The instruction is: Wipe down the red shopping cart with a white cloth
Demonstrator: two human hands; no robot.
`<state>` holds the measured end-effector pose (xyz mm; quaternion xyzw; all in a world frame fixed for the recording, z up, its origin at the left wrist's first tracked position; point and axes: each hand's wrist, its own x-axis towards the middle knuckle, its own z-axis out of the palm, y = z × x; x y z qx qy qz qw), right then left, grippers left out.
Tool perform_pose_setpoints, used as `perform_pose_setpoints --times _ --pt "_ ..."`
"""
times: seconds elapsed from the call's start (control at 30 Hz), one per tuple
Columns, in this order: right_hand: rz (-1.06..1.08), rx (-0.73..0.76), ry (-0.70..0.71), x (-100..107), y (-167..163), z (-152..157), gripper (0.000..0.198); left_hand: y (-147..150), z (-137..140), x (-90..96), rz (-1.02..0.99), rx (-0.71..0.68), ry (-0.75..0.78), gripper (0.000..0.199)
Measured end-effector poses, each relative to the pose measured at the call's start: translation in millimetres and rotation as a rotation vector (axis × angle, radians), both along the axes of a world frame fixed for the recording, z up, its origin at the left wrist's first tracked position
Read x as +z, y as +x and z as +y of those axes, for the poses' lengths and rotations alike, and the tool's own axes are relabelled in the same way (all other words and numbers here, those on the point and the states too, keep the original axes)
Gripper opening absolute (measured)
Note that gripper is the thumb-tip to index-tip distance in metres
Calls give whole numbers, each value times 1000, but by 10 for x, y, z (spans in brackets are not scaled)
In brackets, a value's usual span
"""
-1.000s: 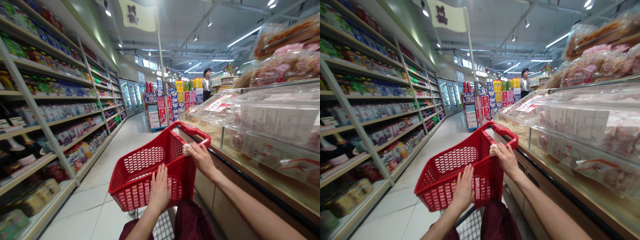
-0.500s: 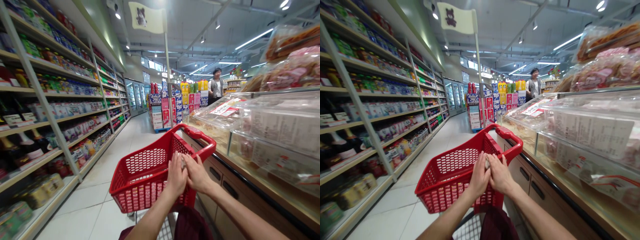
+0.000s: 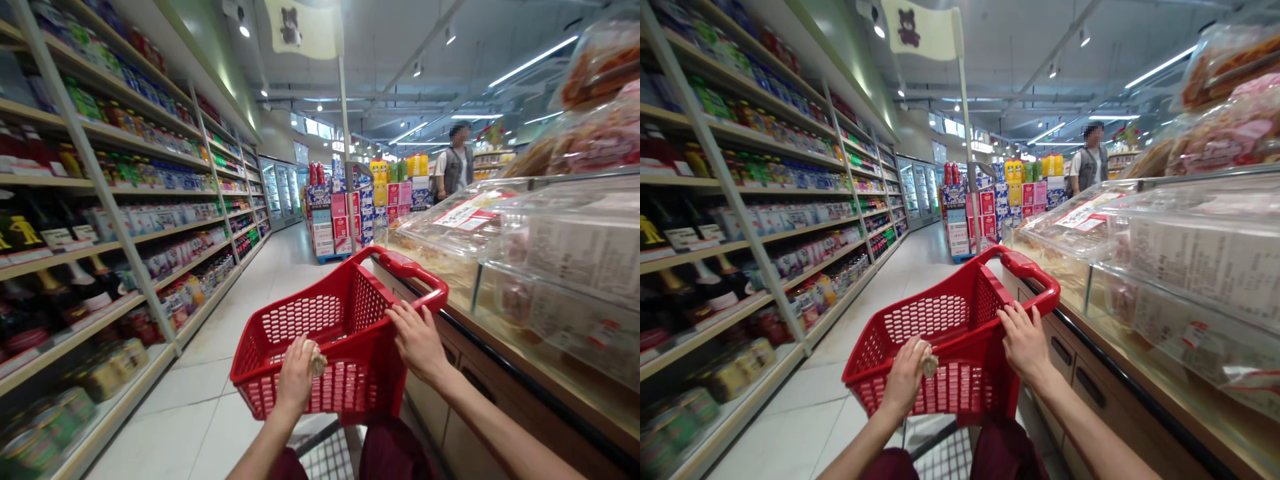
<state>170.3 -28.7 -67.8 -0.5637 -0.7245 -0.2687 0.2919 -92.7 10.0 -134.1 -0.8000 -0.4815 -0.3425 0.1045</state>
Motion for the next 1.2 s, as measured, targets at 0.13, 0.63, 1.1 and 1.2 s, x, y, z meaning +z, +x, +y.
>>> perform_pose_setpoints --times 0.13,0.63,1.1,1.2 --pt "-14 48 -5 -20 -161 4 35 537 9 126 34 -130 15 40" --pt "13 2 59 -105 -290 24 34 -434 3 -144 38 14 65 33" --pt "-9 -2 77 -152 -279 54 35 -645 -22 -193 39 55 125 31" --pt "-30 18 70 -154 -248 44 37 -694 -1 -213 51 12 127 33"
